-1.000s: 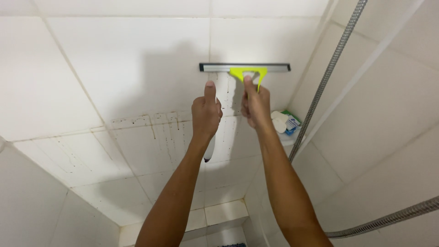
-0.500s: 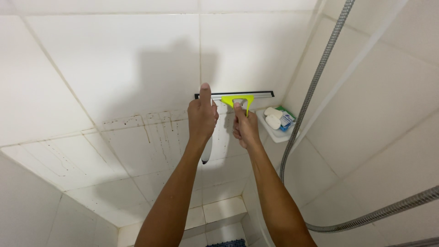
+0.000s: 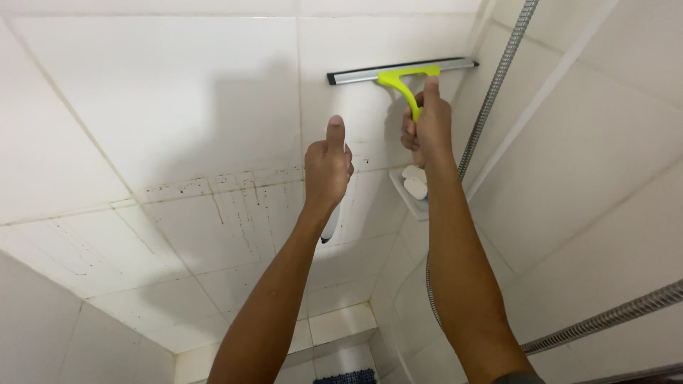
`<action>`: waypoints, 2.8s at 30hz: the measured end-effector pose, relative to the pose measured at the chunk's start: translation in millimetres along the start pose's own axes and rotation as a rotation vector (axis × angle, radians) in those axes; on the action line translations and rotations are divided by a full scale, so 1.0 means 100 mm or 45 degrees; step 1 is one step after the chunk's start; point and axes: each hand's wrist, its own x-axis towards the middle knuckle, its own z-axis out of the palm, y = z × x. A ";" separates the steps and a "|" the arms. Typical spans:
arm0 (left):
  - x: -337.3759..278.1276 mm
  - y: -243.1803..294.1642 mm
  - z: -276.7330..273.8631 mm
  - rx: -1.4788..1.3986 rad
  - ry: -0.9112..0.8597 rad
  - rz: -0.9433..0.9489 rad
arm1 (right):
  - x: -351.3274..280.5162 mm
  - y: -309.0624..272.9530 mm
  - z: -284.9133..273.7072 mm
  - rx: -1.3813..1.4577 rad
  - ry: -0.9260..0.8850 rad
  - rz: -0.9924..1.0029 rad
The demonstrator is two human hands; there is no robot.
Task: Cleaning a tiled shower wall using a squeegee and a spray bottle.
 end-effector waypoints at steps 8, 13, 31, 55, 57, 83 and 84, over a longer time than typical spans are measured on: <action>0.10 -0.10 0.06 -0.060 -0.006 0.032 | 0.01 0.60 -0.02 -0.291 0.282 0.005; 0.06 -0.18 0.05 -0.036 -0.008 -0.007 | -0.12 0.87 -0.07 -0.315 0.318 0.072; -0.19 -0.13 -0.29 -0.097 0.078 -0.025 | -0.43 0.83 0.20 -0.134 0.194 0.130; -0.19 -0.29 -0.71 -0.129 0.143 -0.034 | -0.67 1.92 0.62 -0.519 0.279 0.055; -0.23 -0.28 -0.73 -0.143 0.131 -0.010 | -0.65 1.95 0.60 -0.587 0.249 0.065; -0.98 -0.48 -0.28 0.172 -0.111 0.027 | -1.80 2.38 0.31 -0.023 0.159 0.324; -1.01 -0.51 -0.23 0.159 -0.176 0.001 | -1.79 2.51 0.25 -0.016 0.134 0.282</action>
